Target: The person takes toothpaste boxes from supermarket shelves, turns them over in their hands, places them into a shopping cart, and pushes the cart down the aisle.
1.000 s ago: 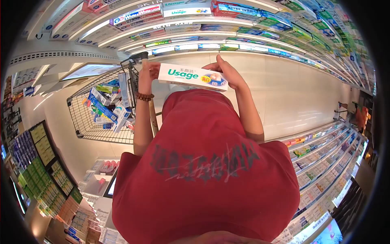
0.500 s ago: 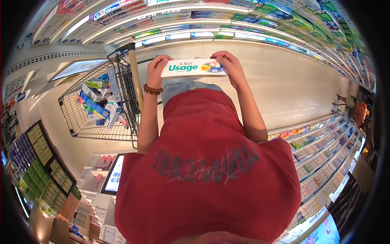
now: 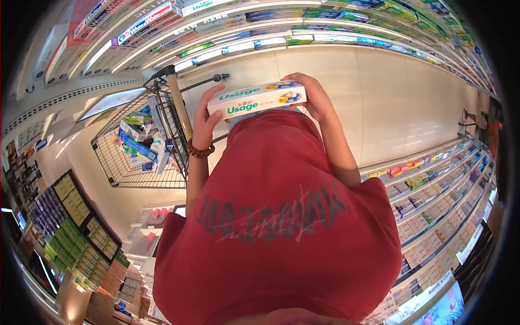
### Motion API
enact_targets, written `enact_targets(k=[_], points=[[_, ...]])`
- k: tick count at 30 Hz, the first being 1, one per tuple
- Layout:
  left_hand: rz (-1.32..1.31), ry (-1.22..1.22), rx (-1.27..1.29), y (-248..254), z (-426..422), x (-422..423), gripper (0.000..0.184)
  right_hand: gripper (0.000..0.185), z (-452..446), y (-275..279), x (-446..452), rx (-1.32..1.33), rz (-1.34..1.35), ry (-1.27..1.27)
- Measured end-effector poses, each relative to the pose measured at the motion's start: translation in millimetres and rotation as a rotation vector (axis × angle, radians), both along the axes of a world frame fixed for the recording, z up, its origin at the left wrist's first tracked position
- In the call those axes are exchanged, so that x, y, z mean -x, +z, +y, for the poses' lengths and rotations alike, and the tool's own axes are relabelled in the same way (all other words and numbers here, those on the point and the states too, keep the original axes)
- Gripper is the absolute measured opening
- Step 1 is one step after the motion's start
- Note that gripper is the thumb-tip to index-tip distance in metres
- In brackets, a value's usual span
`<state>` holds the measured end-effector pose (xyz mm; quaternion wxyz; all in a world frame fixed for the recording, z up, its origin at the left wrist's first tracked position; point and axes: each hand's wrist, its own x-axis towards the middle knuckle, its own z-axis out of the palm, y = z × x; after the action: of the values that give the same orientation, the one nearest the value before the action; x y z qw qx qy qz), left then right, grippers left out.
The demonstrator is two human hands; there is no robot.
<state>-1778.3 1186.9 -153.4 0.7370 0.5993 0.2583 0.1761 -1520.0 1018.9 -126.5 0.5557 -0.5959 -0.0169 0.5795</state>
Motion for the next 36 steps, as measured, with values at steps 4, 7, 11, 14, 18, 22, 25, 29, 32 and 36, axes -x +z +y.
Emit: enact_targets(k=[4,7,11,14,18,22,25,29,32,36], points=[[0.029,0.106,0.222,44,-1,-7,0.042,0.06,-18,10,-14,-0.116,0.033,0.197],[0.162,0.206,0.334,83,-4,-20,0.039,0.077,-17,15,-3,-0.198,-0.015,0.17],[0.395,0.239,0.369,95,8,-18,0.039,0.079,-22,35,9,-0.318,0.014,0.088],[0.461,0.382,0.227,97,6,-32,0.044,0.052,-21,28,10,-0.523,-0.034,0.118],[0.438,0.404,0.203,102,8,-37,0.045,0.033,-17,37,12,-0.531,-0.081,0.048],[0.386,0.375,0.178,97,9,-37,0.05,0.032,-12,46,15,-0.637,0.182,-0.146],[0.268,0.309,0.197,100,9,-26,0.068,0.04,-13,37,15,-0.64,0.155,-0.204],[0.428,0.42,-0.363,54,19,16,0.051,0.037,-15,46,14,-0.632,0.134,-0.292],[0.764,0.276,-1.273,22,4,54,0.06,0.036,-17,48,11,-0.627,0.053,-0.317],[1.067,0.233,-1.021,-12,-46,106,0.084,0.029,-17,46,12,-0.636,0.023,-0.343]])
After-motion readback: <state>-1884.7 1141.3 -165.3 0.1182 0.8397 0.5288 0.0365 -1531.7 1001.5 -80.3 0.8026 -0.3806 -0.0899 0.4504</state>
